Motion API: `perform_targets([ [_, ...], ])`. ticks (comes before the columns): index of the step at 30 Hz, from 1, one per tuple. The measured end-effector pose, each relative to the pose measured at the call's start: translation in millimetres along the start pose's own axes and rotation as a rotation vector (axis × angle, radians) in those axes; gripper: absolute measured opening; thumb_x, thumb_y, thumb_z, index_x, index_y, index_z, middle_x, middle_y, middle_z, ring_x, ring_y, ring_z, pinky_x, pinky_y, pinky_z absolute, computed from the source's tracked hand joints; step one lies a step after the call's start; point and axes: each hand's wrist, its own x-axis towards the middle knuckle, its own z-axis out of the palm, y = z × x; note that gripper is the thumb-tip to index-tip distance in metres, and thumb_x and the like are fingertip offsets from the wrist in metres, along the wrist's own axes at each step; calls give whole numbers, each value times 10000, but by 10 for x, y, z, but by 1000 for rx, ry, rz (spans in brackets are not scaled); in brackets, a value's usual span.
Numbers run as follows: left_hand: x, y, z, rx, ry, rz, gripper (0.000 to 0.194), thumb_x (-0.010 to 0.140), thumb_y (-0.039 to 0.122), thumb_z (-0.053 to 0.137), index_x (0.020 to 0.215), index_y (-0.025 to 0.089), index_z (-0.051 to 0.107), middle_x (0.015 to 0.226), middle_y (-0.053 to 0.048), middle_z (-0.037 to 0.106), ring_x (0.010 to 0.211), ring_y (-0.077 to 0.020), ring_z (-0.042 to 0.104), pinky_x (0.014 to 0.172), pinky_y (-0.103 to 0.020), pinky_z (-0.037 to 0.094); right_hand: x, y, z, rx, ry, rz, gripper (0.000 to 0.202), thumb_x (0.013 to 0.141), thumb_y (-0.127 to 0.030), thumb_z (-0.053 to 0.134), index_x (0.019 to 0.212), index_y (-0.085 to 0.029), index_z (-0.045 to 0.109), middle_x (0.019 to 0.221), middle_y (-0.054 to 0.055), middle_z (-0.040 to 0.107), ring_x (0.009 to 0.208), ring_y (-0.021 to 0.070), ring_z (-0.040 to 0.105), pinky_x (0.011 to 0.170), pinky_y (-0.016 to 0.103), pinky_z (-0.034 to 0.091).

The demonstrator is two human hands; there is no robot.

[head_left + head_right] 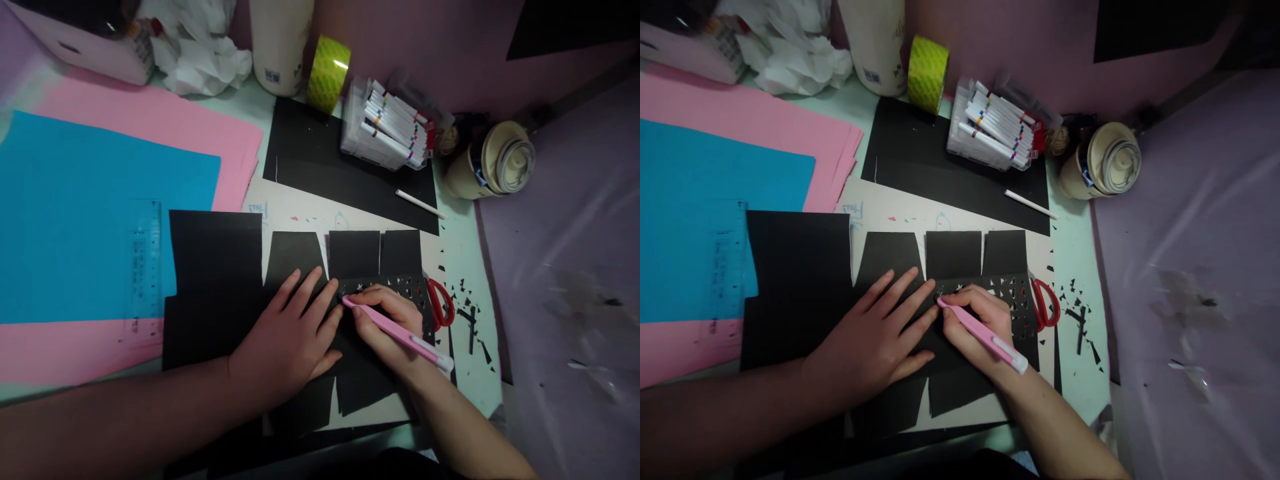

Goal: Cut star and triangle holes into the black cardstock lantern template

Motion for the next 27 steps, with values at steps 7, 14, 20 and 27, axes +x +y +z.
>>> perform_targets([
  [7, 2, -11, 0, 8, -9, 2, 546, 853, 522, 656, 1233, 129, 662, 1409, -178, 565, 1333, -415, 467, 1101, -583, 360, -15, 19, 4, -4, 9, 13, 146, 792, -106, 655, 858, -220, 717, 801, 18, 730, 711, 153, 680, 669, 278, 530],
  [14, -13, -2, 8, 7, -11, -1, 544, 863, 512, 650, 1254, 134, 650, 1420, -173, 557, 1347, -407, 454, 1112, -575, 349, 19, 1, -3, -16, 12, 119, 69, 793, -171, 663, 783, -216, 715, 745, 13, 727, 657, 151, 672, 616, 261, 515],
  [20, -7, 7, 10, 12, 1, -2, 547, 863, 524, 645, 1243, 131, 657, 1410, -173, 566, 1340, -406, 459, 1108, -573, 349, -11, 47, -15, -15, -8, 200, 54, 793, -199, 667, 787, -215, 718, 751, 12, 716, 658, 150, 656, 610, 258, 499],
  [27, 1, 4, 8, 12, -8, -6, 544, 871, 530, 631, 1248, 138, 656, 1415, -168, 562, 1345, -403, 455, 1118, -566, 328, -16, 66, -16, -28, 4, 213, 60, 783, -185, 661, 765, -214, 710, 729, 0, 701, 631, 138, 635, 593, 250, 483],
])
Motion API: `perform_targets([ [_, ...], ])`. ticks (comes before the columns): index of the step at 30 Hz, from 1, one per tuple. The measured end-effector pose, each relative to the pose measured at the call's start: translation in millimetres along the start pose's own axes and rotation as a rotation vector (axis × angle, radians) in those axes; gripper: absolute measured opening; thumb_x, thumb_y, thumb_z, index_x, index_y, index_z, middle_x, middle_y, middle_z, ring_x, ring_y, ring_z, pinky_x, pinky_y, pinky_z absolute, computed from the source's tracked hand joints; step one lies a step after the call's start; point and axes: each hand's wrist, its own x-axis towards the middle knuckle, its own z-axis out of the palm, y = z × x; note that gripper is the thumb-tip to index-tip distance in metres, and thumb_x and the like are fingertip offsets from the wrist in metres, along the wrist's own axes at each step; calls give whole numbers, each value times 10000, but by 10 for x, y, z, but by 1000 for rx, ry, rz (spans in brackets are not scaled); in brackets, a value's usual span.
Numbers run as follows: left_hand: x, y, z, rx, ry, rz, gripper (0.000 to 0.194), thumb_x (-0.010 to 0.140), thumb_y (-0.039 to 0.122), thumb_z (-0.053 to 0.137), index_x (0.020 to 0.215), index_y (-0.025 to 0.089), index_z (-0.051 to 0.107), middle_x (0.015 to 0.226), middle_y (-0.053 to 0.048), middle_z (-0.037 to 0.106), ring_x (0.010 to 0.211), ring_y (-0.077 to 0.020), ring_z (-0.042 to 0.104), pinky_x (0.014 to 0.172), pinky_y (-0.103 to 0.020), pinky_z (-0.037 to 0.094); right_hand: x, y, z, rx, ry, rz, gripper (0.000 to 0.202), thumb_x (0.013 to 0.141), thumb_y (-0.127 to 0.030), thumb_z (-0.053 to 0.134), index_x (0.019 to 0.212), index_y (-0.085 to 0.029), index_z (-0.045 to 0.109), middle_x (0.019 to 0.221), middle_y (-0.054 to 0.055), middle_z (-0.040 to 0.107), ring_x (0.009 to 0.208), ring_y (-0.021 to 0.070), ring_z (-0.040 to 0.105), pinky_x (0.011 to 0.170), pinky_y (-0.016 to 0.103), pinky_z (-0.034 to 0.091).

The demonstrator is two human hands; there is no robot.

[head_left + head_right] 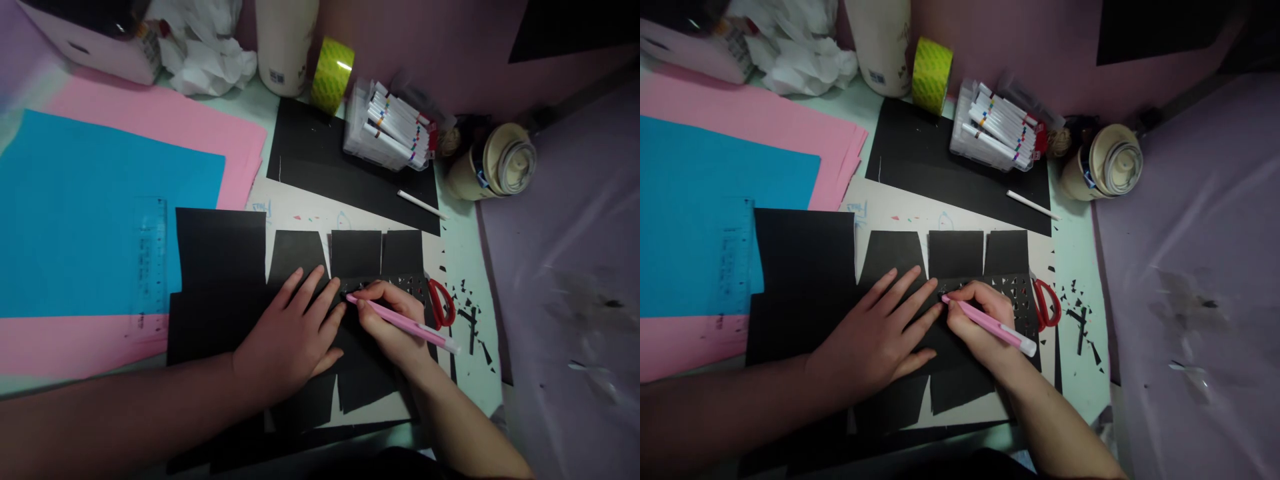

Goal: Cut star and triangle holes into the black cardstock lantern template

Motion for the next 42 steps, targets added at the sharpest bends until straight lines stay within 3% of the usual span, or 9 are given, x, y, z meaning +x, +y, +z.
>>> perform_targets([
  [42, -1, 2, 13, 6, 10, 6, 558, 854, 535, 649, 1226, 120, 664, 1400, -181, 573, 1329, -413, 476, 1106, -561, 334, -21, 25, 5, 8, 0, -78, 80, 806, -171, 660, 813, -226, 719, 793, 16, 724, 711, 158, 671, 665, 260, 522],
])
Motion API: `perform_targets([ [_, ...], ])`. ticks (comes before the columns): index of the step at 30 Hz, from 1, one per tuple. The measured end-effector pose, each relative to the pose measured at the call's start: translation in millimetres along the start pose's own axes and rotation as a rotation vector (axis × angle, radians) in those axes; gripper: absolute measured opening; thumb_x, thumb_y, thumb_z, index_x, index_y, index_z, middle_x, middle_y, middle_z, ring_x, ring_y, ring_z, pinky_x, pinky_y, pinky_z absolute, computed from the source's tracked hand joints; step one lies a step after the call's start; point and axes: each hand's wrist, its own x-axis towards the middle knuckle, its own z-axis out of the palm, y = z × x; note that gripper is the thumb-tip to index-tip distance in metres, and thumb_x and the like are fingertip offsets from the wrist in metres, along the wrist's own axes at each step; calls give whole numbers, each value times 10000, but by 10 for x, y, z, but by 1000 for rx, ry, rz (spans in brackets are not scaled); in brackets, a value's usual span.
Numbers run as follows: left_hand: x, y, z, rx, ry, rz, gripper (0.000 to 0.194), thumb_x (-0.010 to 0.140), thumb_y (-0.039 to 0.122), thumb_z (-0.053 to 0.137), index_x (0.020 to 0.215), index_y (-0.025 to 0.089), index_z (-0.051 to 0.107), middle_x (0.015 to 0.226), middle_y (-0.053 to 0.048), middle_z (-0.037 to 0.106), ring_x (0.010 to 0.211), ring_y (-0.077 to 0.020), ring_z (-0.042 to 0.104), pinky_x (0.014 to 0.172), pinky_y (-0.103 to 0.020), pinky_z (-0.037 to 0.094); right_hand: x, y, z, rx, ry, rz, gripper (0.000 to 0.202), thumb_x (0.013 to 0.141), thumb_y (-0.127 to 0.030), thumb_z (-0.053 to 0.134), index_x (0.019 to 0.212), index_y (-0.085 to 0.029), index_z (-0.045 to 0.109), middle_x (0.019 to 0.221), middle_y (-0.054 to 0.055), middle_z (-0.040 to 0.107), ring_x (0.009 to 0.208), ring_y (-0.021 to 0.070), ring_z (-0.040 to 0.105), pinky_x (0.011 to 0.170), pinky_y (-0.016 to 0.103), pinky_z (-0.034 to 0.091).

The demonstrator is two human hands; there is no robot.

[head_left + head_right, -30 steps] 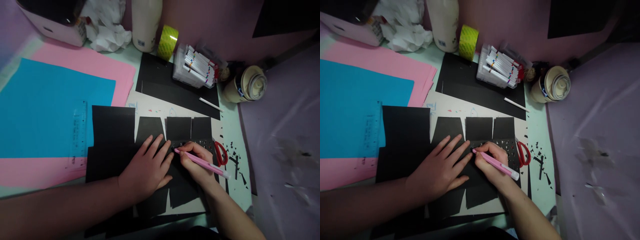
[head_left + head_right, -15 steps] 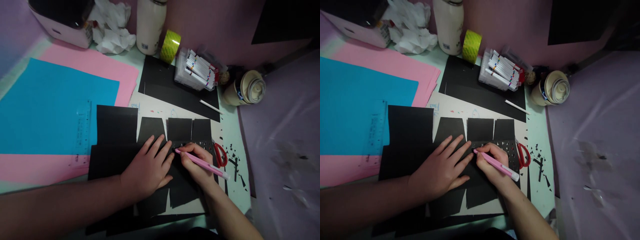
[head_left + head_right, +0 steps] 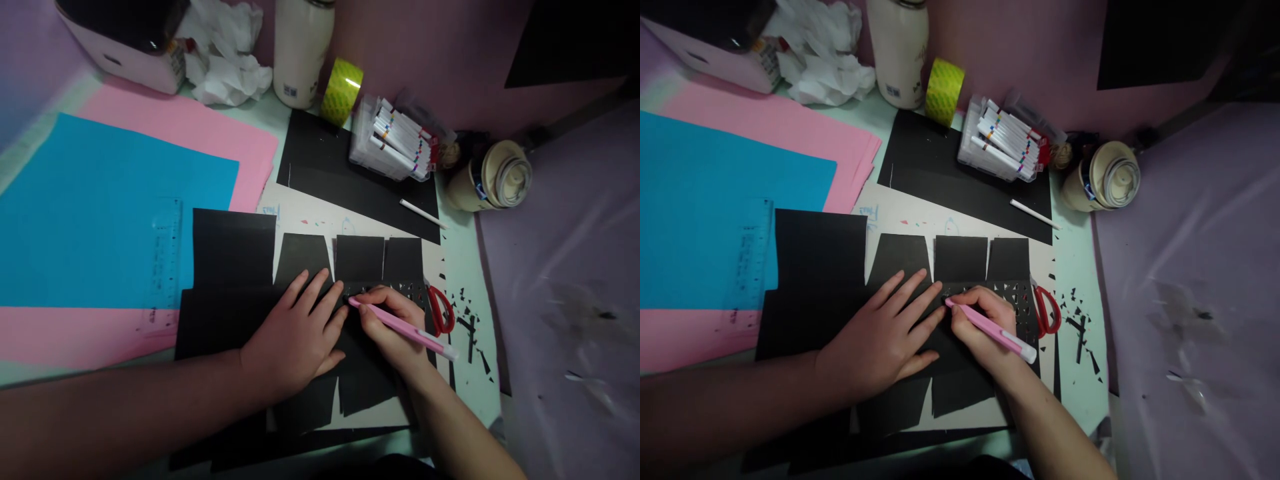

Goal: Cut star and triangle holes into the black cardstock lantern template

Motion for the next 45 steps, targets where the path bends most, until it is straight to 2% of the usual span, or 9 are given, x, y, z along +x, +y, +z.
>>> perform_targets([
  [7, 3, -4, 3, 9, -1, 7, 560, 859, 542, 641, 1226, 121, 661, 1400, -181, 572, 1331, -412, 473, 1107, -561, 329, 9, -5, 6, -6, -1, 11, 87, 803, -172, 661, 817, -235, 719, 801, -2, 730, 715, 141, 670, 671, 237, 512],
  [19, -13, -9, -3, 10, -6, 7, 563, 866, 552, 627, 1239, 131, 659, 1408, -176, 566, 1336, -410, 465, 1112, -561, 318, 35, -26, 1, -20, 18, 106, 56, 766, -198, 657, 738, -210, 703, 699, -6, 705, 599, 127, 625, 560, 223, 470],
  [45, -5, -4, 12, 17, 12, 9, 571, 841, 550, 656, 1227, 130, 671, 1400, -182, 573, 1326, -417, 478, 1101, -565, 337, 38, -52, 1, -7, 40, 42, 68, 774, -183, 648, 746, -212, 703, 718, 2, 726, 615, 131, 655, 577, 219, 499],
])
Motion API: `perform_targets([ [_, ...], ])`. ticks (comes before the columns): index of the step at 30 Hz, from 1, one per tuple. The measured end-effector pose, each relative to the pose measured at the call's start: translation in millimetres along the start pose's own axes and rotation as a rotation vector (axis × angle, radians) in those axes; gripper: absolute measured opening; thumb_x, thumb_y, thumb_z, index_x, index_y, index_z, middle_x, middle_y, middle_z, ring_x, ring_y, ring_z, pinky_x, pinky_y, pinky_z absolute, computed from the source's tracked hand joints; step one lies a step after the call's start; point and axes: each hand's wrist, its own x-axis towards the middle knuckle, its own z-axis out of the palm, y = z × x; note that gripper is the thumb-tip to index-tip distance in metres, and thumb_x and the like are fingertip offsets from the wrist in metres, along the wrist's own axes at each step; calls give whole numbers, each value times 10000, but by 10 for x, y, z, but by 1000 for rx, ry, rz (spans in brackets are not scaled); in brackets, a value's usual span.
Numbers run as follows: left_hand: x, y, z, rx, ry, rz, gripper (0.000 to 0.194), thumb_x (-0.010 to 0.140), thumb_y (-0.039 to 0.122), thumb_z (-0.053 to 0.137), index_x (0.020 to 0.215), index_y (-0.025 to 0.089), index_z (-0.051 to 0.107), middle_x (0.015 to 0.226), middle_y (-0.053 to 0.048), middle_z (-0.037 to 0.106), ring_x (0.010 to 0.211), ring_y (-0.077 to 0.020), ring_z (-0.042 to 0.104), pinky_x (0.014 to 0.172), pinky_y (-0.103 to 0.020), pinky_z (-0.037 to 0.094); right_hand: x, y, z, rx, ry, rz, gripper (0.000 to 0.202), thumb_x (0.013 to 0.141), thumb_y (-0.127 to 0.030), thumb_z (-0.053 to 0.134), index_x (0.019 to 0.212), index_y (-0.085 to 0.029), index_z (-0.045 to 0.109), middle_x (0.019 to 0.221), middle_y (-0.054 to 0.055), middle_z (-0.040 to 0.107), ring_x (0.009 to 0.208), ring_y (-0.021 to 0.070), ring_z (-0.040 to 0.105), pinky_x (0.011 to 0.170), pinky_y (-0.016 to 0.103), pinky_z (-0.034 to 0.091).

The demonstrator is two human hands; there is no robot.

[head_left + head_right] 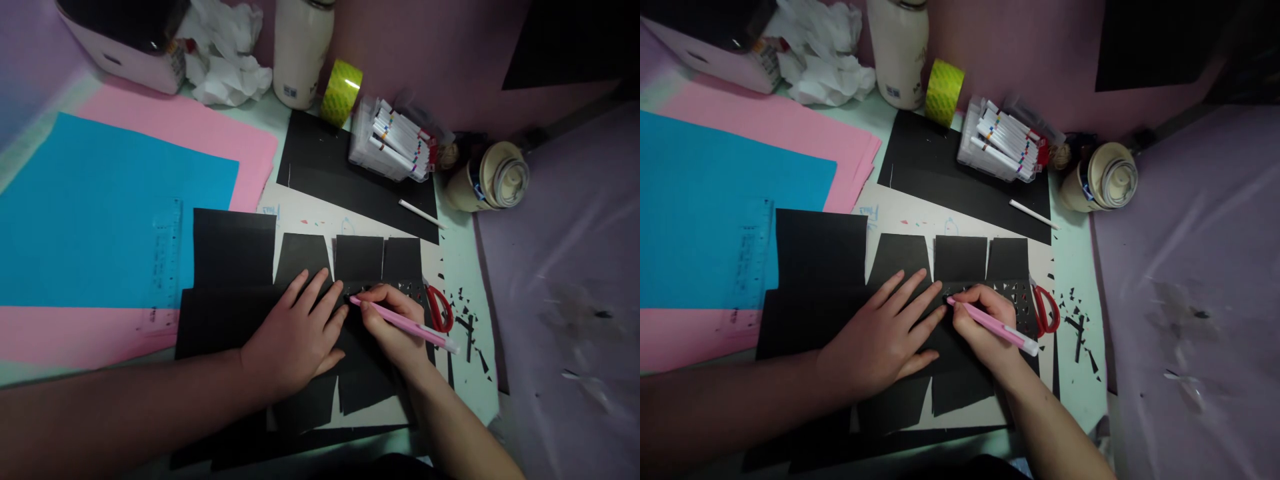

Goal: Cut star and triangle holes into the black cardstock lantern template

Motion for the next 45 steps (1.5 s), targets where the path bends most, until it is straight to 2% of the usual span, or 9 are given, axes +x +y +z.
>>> perform_targets([
  [12, 1, -6, -27, -4, -9, -2, 568, 848, 548, 649, 1227, 126, 669, 1400, -182, 572, 1327, -417, 478, 1101, -566, 342, 2, -17, 5, -17, -11, -2, 61, 784, -209, 650, 754, -213, 704, 734, 19, 730, 641, 154, 669, 598, 250, 517],
  [45, 10, 0, -4, -17, -17, -7, 568, 861, 543, 636, 1246, 127, 657, 1408, -177, 566, 1338, -412, 464, 1110, -562, 323, 2, 11, -6, -41, -38, 30, 65, 794, -215, 656, 779, -216, 719, 742, 7, 727, 638, 143, 654, 603, 245, 499],
])
